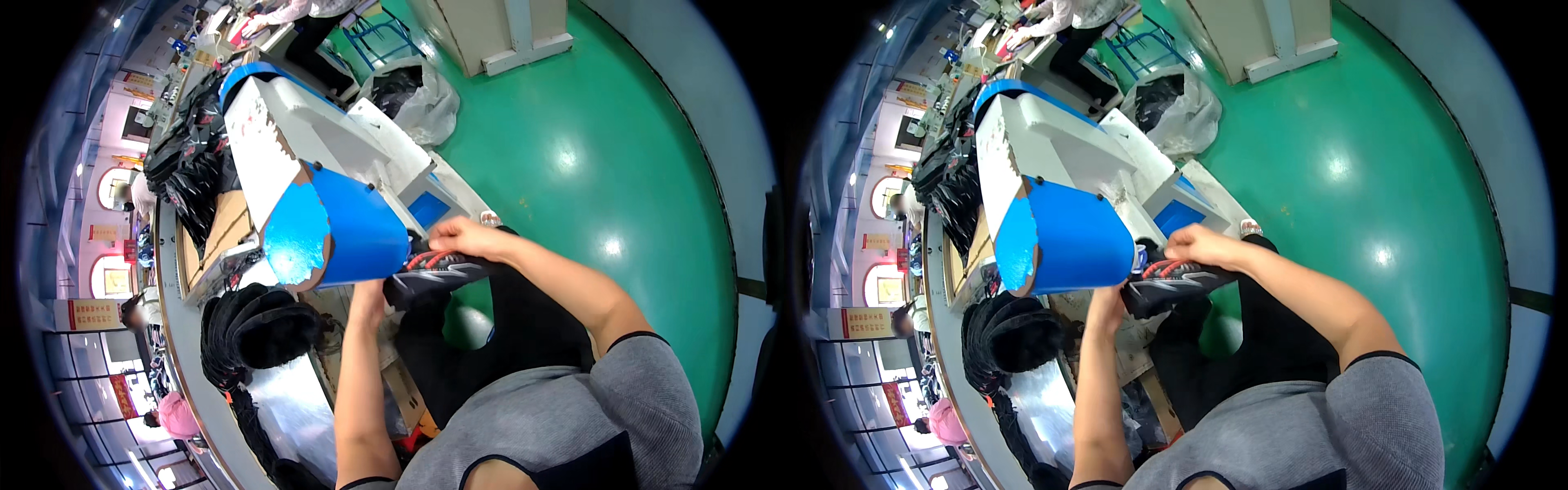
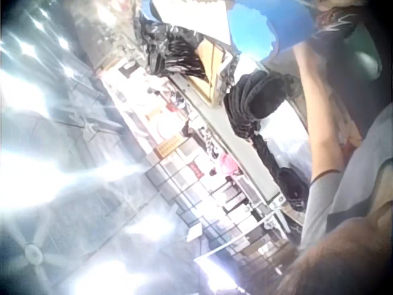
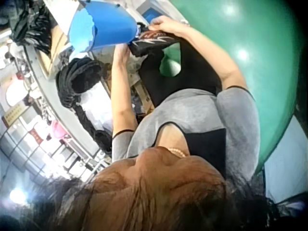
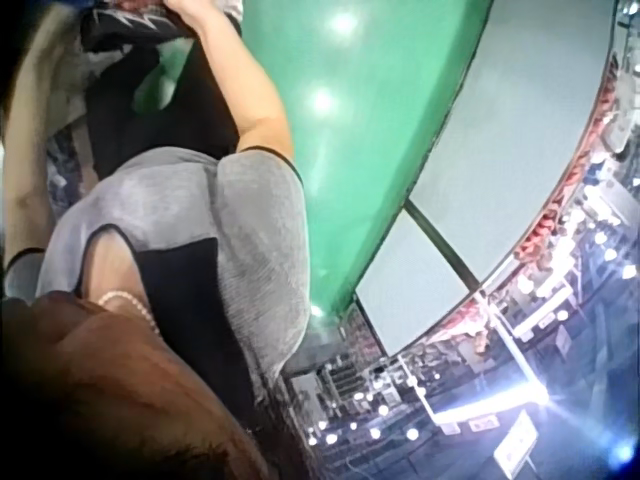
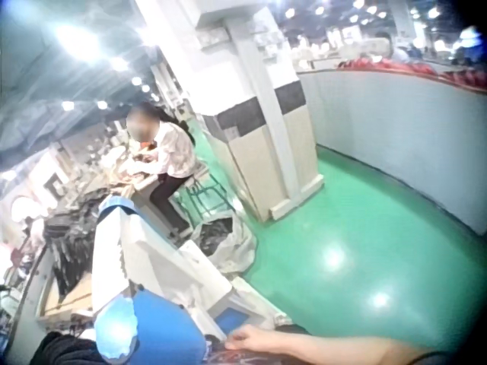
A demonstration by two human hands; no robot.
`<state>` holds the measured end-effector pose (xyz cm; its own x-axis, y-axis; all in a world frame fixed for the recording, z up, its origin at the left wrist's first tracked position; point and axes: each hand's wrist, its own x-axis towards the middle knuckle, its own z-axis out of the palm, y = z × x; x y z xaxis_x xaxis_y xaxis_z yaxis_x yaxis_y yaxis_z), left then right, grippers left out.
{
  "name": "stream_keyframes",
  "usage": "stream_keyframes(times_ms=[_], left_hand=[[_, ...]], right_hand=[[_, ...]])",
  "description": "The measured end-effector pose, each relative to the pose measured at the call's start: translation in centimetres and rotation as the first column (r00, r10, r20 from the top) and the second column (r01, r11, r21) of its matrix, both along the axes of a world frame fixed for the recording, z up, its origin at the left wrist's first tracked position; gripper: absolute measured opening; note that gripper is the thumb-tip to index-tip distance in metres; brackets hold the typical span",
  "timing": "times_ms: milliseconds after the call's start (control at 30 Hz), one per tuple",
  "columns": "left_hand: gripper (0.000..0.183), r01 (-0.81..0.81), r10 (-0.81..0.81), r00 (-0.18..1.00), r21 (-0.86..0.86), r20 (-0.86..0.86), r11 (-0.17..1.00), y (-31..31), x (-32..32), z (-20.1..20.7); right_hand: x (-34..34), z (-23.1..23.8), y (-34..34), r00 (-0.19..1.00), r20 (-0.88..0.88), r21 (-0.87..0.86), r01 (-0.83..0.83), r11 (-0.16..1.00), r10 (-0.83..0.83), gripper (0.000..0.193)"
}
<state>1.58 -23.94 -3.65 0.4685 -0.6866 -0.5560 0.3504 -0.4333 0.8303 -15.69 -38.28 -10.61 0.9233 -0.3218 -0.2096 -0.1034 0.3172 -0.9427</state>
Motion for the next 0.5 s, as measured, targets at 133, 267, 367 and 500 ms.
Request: stream_keyframes(times_ms=[133,267,367,500], left_hand=[[0.055,0.071,-0.021,0.982,-0.263,0.188,0.962,5.2,-4.1,1.4],[0.055,-0.379,0.303,0.893,-0.193,-0.334,0.905,12.5,-2.9,-0.4],[0.068,-0.419,0.294,0.617,0.011,-0.73,0.908,17.9,-2.9,-5.1],[0.041,-0.427,0.332,0.758,-0.043,-0.562,0.903,13.8,-5.2,2.3]], right_hand=[[-2.9,0.2,2.3,0.977,0.119,-0.171,-0.156,0.973,0.178,0.016],[-3.9,2.1,4.4,0.933,0.177,-0.379,-0.231,0.896,0.315,0.019],[-2.7,4.4,6.5,0.795,0.429,-0.528,-0.164,0.833,0.429,0.016],[-2.0,2.7,7.9,0.859,0.345,-0.74,0.002,0.672,0.378,0.021]])
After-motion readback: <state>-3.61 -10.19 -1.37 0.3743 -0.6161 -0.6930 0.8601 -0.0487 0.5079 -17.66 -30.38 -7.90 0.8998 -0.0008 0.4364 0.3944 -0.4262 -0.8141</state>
